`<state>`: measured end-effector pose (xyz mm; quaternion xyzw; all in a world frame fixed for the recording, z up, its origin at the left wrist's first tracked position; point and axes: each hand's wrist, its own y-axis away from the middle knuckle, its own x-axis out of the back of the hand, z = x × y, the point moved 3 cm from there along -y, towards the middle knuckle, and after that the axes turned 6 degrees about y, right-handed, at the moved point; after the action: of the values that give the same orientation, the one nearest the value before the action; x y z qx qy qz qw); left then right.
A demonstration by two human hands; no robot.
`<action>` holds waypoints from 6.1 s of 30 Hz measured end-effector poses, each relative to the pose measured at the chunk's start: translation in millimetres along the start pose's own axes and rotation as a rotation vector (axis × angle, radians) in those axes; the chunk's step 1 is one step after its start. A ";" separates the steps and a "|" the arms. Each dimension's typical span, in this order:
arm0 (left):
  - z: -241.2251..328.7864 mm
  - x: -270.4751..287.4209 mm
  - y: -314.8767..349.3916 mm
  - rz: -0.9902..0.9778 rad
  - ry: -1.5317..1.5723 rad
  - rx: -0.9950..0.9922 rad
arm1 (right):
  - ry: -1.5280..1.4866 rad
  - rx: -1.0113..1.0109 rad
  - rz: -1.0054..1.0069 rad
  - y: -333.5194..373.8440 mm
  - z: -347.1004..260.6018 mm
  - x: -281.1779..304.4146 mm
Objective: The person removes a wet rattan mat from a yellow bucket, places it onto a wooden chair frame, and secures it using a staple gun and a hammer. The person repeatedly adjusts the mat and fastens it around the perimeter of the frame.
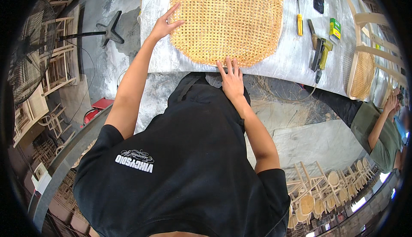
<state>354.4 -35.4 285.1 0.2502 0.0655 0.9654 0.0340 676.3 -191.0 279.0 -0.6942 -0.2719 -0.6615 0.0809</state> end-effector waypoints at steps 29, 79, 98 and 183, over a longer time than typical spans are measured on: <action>1.1 0.0 1.5 -0.014 0.010 0.049 | 0.130 -0.105 -0.129 -9.2 -22.5 -7.2; 117.8 -146.6 -157.3 -0.074 -1.007 -0.257 | 0.180 -0.181 -0.160 -11.8 -25.0 1.5; 116.3 -145.2 -157.2 -0.098 -0.937 -0.219 | 0.150 -0.207 -0.234 -9.0 -27.1 -3.9; 118.6 -145.4 -152.7 -0.132 -0.940 -0.132 | 0.120 -0.204 -0.264 -4.4 -23.1 -0.1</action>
<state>544.1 114.3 296.3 0.6524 -0.0028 0.7454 0.1369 654.0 -198.2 280.4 -0.6166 -0.2868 -0.7306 -0.0615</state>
